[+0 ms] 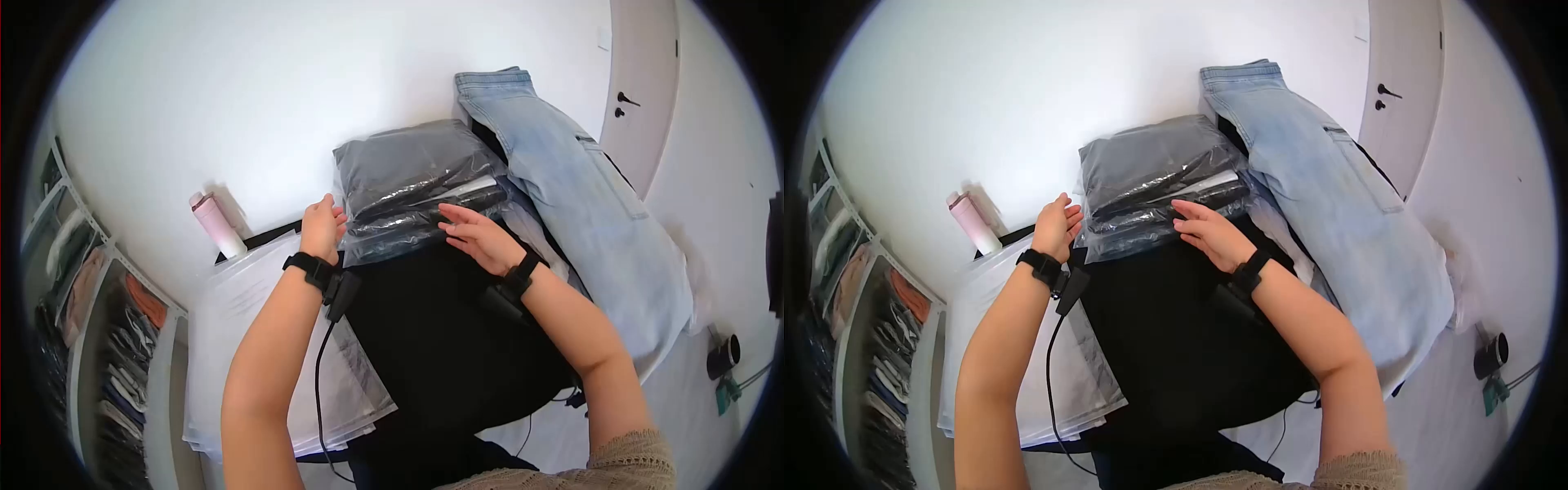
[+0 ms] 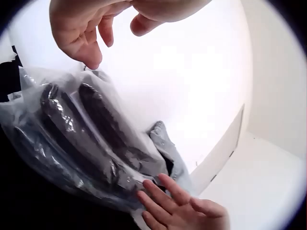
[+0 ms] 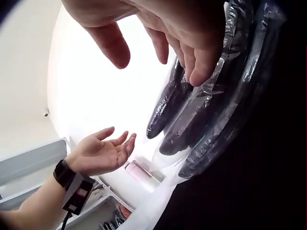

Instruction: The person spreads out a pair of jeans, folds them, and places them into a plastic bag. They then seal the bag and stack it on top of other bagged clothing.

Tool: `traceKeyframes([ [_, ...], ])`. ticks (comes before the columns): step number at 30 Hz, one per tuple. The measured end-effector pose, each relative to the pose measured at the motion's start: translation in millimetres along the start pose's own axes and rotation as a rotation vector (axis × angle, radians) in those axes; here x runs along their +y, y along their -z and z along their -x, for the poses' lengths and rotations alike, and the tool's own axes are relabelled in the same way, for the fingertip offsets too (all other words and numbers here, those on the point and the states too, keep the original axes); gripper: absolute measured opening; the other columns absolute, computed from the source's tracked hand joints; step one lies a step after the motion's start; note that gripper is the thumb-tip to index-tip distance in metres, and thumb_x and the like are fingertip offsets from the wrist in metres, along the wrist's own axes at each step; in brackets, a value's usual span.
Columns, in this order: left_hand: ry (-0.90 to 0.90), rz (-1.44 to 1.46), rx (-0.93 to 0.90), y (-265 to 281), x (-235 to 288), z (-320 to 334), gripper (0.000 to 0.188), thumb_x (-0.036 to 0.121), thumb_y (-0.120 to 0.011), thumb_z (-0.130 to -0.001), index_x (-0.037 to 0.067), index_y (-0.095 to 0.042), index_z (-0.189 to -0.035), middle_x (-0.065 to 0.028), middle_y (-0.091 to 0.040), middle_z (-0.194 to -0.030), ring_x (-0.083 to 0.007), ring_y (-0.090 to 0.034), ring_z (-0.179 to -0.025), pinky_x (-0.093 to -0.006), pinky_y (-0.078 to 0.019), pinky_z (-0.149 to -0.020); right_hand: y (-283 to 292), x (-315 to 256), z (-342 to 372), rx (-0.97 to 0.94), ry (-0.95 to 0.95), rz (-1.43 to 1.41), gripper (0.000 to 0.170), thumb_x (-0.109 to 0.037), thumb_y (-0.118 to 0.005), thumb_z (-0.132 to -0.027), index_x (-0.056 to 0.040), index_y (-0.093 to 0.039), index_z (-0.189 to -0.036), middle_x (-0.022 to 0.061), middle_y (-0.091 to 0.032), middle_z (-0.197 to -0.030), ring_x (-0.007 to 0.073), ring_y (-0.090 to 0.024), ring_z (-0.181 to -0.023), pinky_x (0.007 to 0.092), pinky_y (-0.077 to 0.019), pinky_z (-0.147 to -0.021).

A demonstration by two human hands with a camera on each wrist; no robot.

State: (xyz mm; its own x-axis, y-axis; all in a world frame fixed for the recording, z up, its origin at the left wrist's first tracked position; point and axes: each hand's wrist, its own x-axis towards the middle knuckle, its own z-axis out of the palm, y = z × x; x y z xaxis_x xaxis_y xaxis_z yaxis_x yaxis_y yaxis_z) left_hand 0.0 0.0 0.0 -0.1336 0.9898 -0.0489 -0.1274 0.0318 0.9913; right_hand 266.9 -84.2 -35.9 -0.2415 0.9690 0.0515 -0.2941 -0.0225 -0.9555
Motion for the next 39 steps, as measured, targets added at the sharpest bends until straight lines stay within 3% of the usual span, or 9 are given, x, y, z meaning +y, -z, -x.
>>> traceKeyframes([
  [9, -0.006, 0.104, -0.401, 44.5, 54.8, 180.1, 0.037, 0.036, -0.045, -0.095, 0.006, -0.051, -0.116, -0.0078, -0.06, -0.108, -0.0154, -0.056, -0.095, -0.0264, -0.0429, -0.077, 60.8, -29.4, 67.7, 0.331, 0.163, -0.25, 0.04, -0.011, -0.056, -0.084, -0.0025, -0.048, -0.122, 0.0109, -0.052, -0.121, 0.0209, -0.055, -0.106, 0.0327, -0.0441, -0.091],
  [16, -0.163, 0.185, -0.239, 130.3, 36.5, 307.6, 0.028, 0.026, -0.043, -0.096, 0.003, -0.05, -0.11, -0.0107, -0.061, -0.101, -0.0168, -0.057, -0.091, -0.0259, -0.0431, -0.07, 117.4, -77.3, 155.4, 0.395, 0.391, -0.583, 0.038, -0.004, -0.051, -0.086, 0.0034, -0.042, -0.122, 0.0193, -0.057, -0.112, 0.0285, -0.058, -0.098, 0.0336, -0.0514, -0.085],
  [18, -0.109, 0.113, -0.072, 153.1, 19.9, 321.3, 0.033, 0.037, -0.039, -0.097, 0.008, -0.05, -0.109, -0.0057, -0.058, -0.1, -0.0128, -0.054, -0.083, -0.023, -0.0405, -0.066, 152.5, -106.5, 165.4, 0.498, 0.695, -0.48, 0.037, 0.0, -0.049, -0.085, 0.0045, -0.04, -0.121, 0.0194, -0.052, -0.118, 0.0285, -0.058, -0.1, 0.0333, -0.0526, -0.084],
  [20, -0.062, 0.195, 0.009, 167.3, 4.6, 330.3, 0.029, 0.033, -0.041, -0.097, 0.008, -0.05, -0.107, -0.0062, -0.058, -0.097, -0.0131, -0.054, -0.08, -0.0234, -0.0406, -0.066, 190.5, -133.7, 162.5, 0.745, 0.708, -0.359, 0.041, 0.003, -0.049, -0.084, 0.0054, -0.036, -0.122, 0.0188, -0.044, -0.123, 0.0291, -0.058, -0.098, 0.0308, -0.0541, -0.08],
  [27, 0.05, 0.525, -0.005, 200.6, -67.6, 339.7, 0.032, 0.03, -0.046, -0.095, 0.004, -0.052, -0.114, -0.0079, -0.059, -0.1, -0.0172, -0.054, -0.084, -0.0288, -0.0433, -0.074, 231.9, -171.1, 92.1, 1.098, 0.425, -0.293, 0.041, -0.002, -0.054, -0.082, 0.0082, -0.035, -0.117, 0.0189, -0.04, -0.12, 0.0322, -0.058, -0.087, 0.032, -0.0561, -0.064],
  [32, 0.087, 0.431, 0.152, 167.5, -91.4, 341.5, 0.03, 0.029, -0.045, -0.095, 0.005, -0.054, -0.11, -0.0062, -0.06, -0.093, -0.016, -0.055, -0.081, -0.0285, -0.043, -0.072, 292.7, -147.0, 29.3, 1.14, 0.169, 0.171, 0.036, -0.01, -0.062, -0.08, -0.0048, -0.05, -0.113, 0.0161, -0.046, -0.117, 0.0262, -0.055, -0.078, 0.0311, -0.0539, -0.057],
  [35, 0.088, 0.431, 0.14, 163.8, -103.4, 340.5, 0.029, 0.028, -0.045, -0.096, 0.004, -0.054, -0.11, -0.0068, -0.06, -0.091, -0.0165, -0.056, -0.079, -0.028, -0.0437, -0.071, 307.6, -144.6, 19.3, 1.141, -0.013, 0.458, 0.031, -0.015, -0.067, -0.077, 0.0019, -0.056, -0.101, 0.0118, -0.061, -0.085, 0.0219, -0.059, -0.074, 0.0267, -0.0495, -0.055],
  [36, 0.103, 0.44, 0.115, 163.8, -104.2, 340.6, 0.028, 0.027, -0.046, -0.096, 0.004, -0.054, -0.109, -0.0072, -0.061, -0.09, -0.0168, -0.057, -0.079, -0.0278, -0.0443, -0.071, 308.6, -141.5, 16.7, 1.255, 0.051, 0.639, 0.031, -0.02, -0.071, -0.074, 0.0033, -0.061, -0.091, 0.0096, -0.061, -0.07, 0.0225, -0.061, -0.071, 0.031, -0.0488, -0.059],
  [39, 0.094, 0.443, 0.118, 162.1, -104.4, 341.2, 0.025, 0.024, -0.049, -0.095, 0.003, -0.055, -0.107, -0.0077, -0.061, -0.09, -0.0172, -0.058, -0.077, -0.0277, -0.0458, -0.07, 376.5, -130.3, -3.0, 1.144, 0.164, 0.809, 0.032, -0.025, -0.073, -0.072, 0.0011, -0.064, -0.088, 0.0118, -0.063, -0.074, 0.0244, -0.061, -0.073, 0.0375, -0.0482, -0.065],
])
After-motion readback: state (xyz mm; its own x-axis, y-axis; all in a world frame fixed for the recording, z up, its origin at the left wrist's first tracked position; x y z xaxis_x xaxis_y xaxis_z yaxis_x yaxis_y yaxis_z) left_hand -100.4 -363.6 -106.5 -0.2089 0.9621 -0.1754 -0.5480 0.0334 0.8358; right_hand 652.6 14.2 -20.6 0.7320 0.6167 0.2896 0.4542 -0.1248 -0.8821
